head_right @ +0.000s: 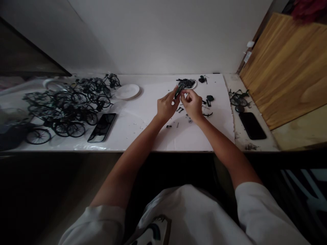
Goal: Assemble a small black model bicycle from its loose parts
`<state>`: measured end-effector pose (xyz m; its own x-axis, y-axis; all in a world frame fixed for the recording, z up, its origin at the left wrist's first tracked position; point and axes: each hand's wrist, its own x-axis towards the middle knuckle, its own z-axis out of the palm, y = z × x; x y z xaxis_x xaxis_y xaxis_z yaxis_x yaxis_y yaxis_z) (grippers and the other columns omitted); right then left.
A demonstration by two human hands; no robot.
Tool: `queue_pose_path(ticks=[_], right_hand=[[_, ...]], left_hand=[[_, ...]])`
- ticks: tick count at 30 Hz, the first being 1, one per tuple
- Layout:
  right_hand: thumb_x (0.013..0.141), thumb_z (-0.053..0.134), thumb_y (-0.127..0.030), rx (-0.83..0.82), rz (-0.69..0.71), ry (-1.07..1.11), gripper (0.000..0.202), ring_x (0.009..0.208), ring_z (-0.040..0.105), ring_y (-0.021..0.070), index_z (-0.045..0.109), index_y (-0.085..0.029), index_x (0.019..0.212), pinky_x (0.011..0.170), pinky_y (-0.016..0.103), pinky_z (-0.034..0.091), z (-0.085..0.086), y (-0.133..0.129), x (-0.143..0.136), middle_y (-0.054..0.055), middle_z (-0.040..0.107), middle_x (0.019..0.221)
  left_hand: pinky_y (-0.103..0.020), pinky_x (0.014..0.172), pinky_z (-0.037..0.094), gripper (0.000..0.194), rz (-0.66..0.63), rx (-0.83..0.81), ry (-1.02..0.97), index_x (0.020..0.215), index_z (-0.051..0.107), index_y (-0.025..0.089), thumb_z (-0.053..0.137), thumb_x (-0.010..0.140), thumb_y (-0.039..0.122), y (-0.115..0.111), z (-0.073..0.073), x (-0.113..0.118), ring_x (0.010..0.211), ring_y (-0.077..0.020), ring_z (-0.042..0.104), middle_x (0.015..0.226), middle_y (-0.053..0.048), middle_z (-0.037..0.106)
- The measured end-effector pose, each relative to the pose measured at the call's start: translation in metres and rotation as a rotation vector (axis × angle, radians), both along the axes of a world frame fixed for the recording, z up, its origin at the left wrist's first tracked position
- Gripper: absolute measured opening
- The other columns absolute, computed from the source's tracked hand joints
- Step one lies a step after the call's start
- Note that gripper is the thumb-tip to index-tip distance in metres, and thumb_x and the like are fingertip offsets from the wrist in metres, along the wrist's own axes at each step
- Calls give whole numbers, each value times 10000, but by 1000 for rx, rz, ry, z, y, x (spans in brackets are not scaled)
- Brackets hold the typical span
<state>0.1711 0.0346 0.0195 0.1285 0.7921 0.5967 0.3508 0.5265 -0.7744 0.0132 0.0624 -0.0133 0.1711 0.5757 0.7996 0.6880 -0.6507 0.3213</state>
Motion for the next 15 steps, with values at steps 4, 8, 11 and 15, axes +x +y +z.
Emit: queue_pose_path(ticks=[4,8,11,15], right_hand=[[1003,723,-424,119,-56,-152,188,573,480,142,752,-239,995,680,304,461,0,1,6,-58,519,605],[1019,691,-346,152,-95,-260,142,578,480,138,762,-223,1023,685,300,442,-2,6,10,-59,525,616],[1028,685,-322,144,-108,-293,132,574,485,133,760,-214,1039,678,296,431,-4,9,12,-61,520,618],[1047,662,-322,119,-113,-334,139,580,507,128,741,-211,1078,680,286,431,-7,11,12,-63,540,638]], left_hand=[[-268,758,577,491,9,13,18,1574,625,205,480,1136,375,-2,3,0,876,-174,778,1135,-134,838],[-282,743,561,514,38,13,59,1580,613,165,452,1139,372,-6,7,0,830,-175,762,1050,-123,834],[-292,759,561,510,37,-11,79,1575,616,164,461,1133,366,-9,11,1,854,-180,764,1078,-133,827],[-293,781,566,478,18,-22,70,1526,656,163,481,1128,363,-11,13,1,919,-185,777,1169,-156,823]])
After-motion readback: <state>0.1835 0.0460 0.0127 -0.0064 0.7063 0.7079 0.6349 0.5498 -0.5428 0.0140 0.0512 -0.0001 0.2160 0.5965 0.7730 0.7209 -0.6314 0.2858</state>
